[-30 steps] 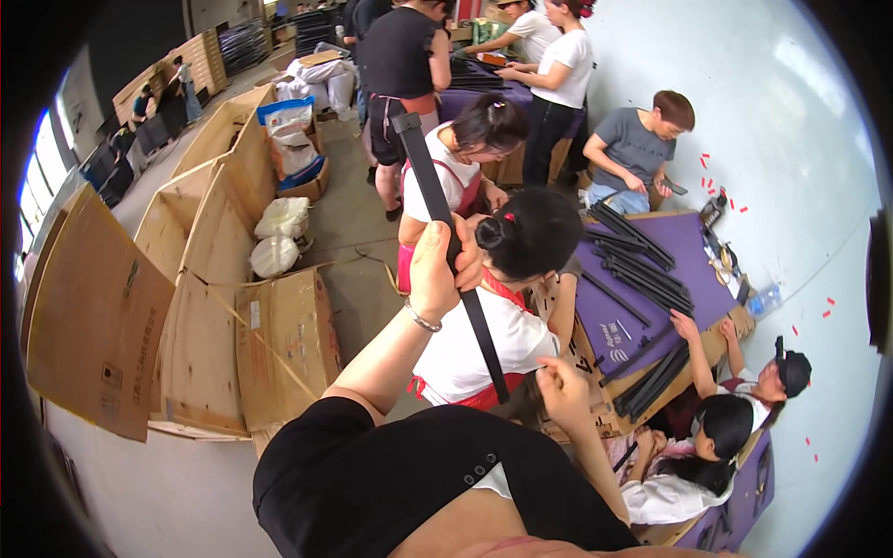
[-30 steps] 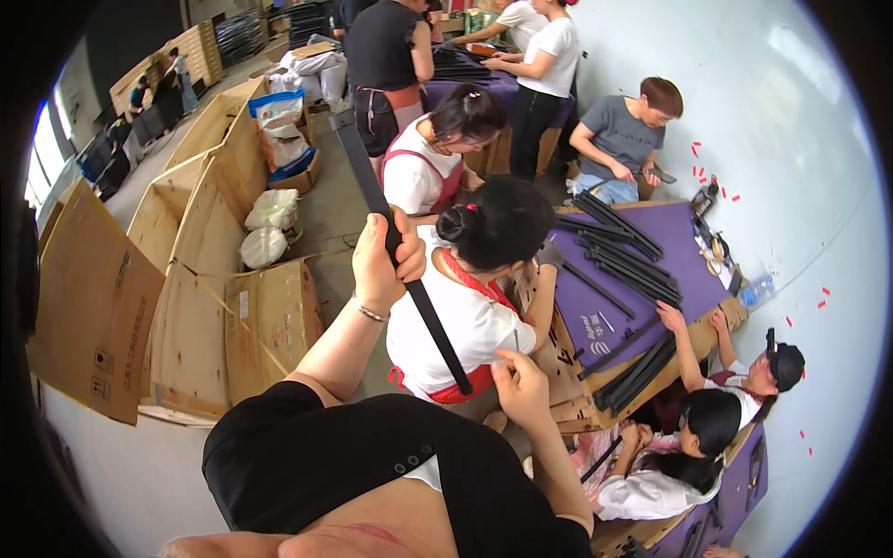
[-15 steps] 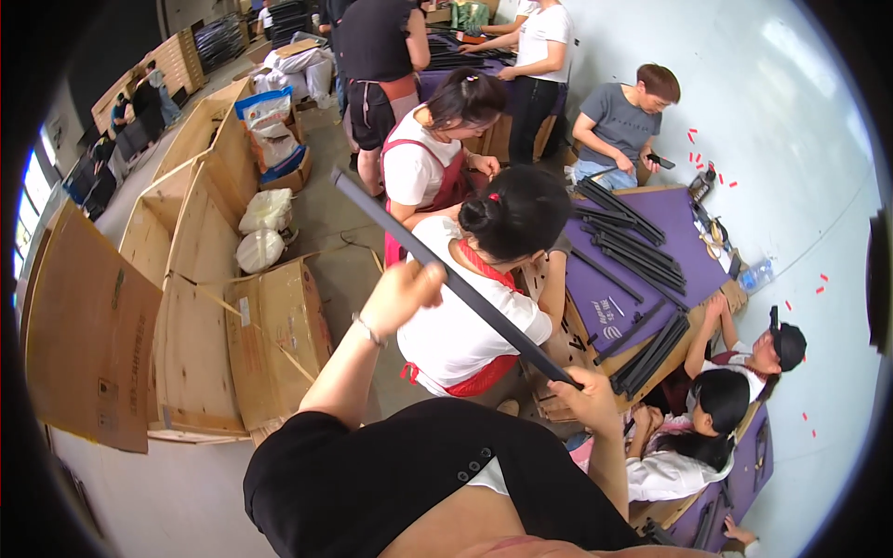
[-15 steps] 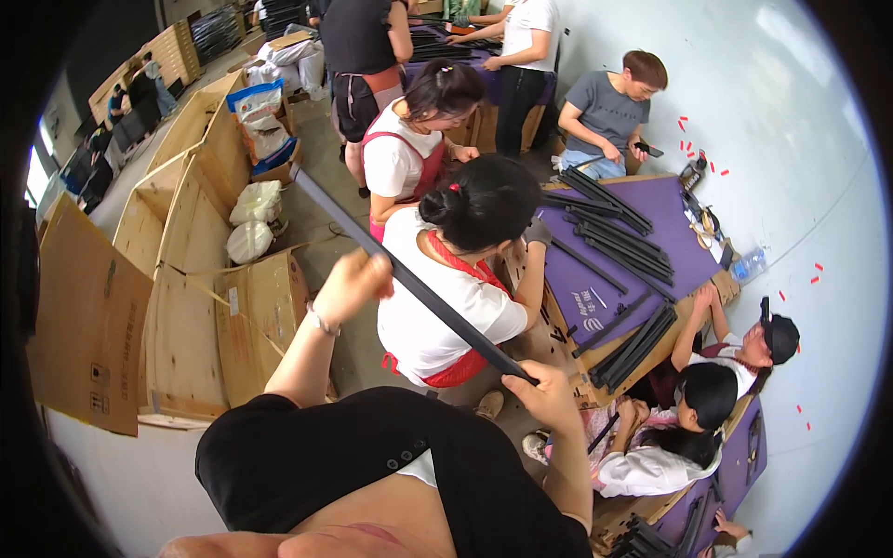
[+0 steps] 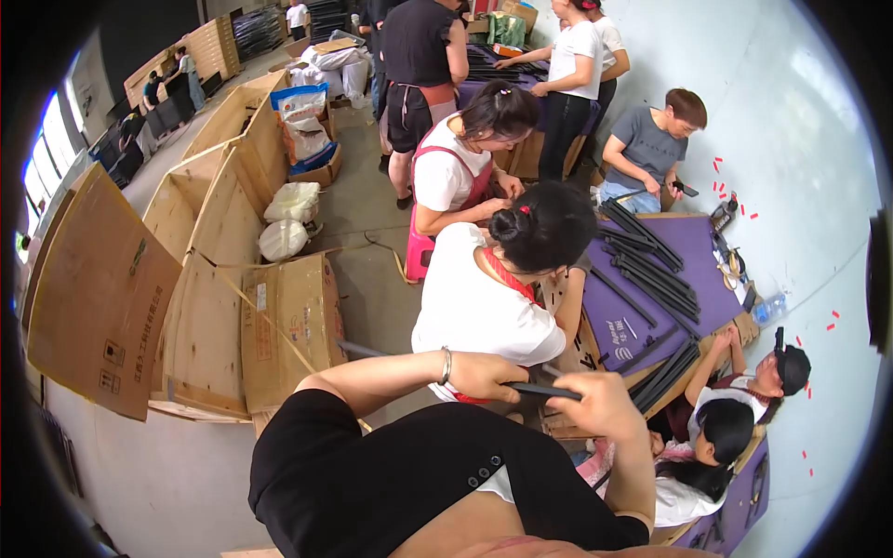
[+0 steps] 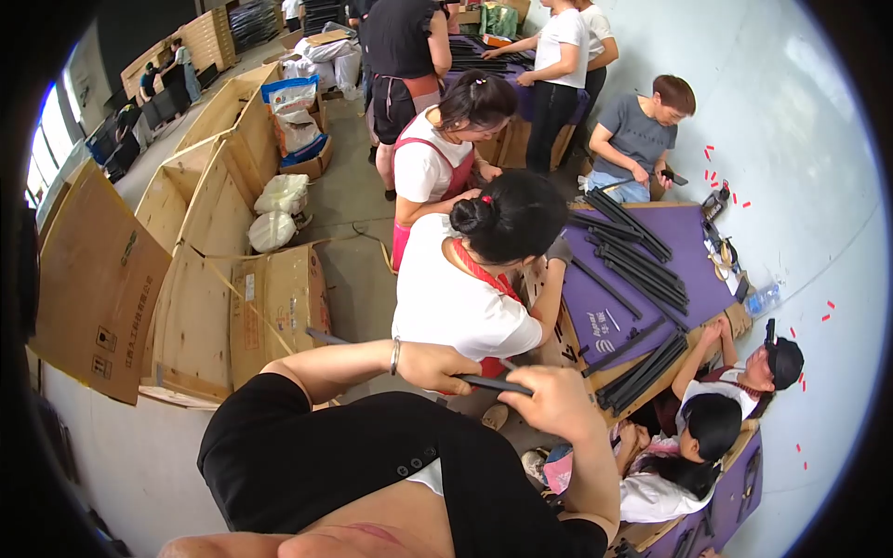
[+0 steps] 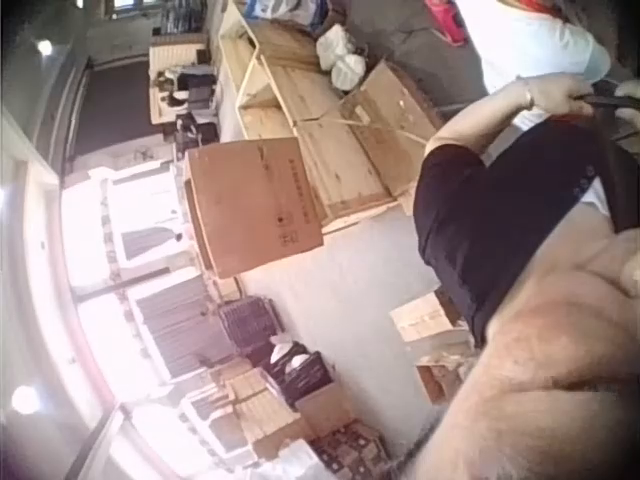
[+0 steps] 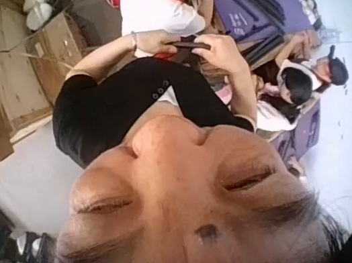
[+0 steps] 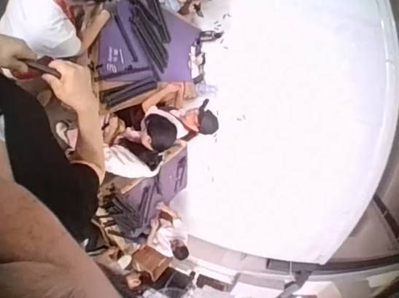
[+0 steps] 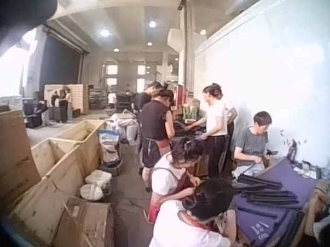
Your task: Retrieve a bundle of black frame strips from a wooden crate and inspect or mark individual strips at a workbench.
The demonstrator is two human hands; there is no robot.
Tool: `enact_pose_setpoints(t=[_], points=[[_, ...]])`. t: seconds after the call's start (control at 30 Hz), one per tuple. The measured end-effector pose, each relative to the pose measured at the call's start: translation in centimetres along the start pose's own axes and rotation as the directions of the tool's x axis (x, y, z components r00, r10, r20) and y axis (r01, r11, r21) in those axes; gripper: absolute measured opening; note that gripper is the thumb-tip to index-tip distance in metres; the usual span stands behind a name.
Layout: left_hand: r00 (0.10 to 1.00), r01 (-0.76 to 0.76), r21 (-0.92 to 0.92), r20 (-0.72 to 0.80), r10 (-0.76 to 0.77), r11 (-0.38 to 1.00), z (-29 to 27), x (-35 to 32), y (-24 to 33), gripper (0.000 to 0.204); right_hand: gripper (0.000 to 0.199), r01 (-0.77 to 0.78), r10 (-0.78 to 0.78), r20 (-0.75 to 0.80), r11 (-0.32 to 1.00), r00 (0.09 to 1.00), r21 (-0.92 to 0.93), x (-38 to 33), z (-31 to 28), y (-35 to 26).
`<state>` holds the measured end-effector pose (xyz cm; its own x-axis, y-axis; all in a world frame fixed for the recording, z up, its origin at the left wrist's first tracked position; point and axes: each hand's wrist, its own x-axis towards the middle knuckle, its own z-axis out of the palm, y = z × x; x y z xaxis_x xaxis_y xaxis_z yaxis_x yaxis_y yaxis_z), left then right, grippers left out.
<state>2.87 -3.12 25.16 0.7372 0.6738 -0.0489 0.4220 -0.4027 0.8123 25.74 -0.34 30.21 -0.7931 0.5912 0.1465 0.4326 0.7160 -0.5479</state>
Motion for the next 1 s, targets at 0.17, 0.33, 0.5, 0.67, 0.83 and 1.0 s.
enact_pose_setpoints(t=[0.17, 0.33, 0.5, 0.67, 0.83, 1.0], points=[[0.933, -0.142, -0.503, -0.356, -0.054, 0.852, 0.6, -0.5, -2.1, 0.03, 0.043, -0.18, 0.317, -0.606, 0.944, 0.729, 0.278, 0.9, -2.7, 0.7], [0.926, -0.278, -0.776, -0.374, -0.058, 0.567, -1.2, 0.3, -2.6, 0.033, 0.033, -0.004, 0.126, -0.753, 0.987, 0.646, 0.161, 2.0, -1.7, -1.7], [0.923, -0.286, -0.755, -0.383, -0.043, 0.591, -1.8, 0.4, -2.3, 0.031, 0.024, 0.12, -0.047, -0.712, 0.991, 0.7, 0.052, 2.7, -0.6, -3.1], [0.926, -0.296, -0.799, -0.374, -0.046, 0.523, -1.8, 0.1, -2.3, 0.029, 0.024, 0.172, -0.106, -0.7, 0.985, 0.706, 0.025, 3.4, 0.1, -3.2], [0.923, -0.275, -0.774, -0.378, -0.068, 0.57, -1.8, -0.1, -2.2, 0.028, 0.023, 0.218, -0.131, -0.729, 0.976, 0.672, 0.025, 4.3, 0.3, -3.2], [0.92, -0.266, -0.768, -0.382, -0.084, 0.583, -1.8, 0.1, -2.2, 0.027, 0.024, 0.212, -0.173, -0.734, 0.976, 0.656, -0.041, 4.8, 0.5, -2.5]])
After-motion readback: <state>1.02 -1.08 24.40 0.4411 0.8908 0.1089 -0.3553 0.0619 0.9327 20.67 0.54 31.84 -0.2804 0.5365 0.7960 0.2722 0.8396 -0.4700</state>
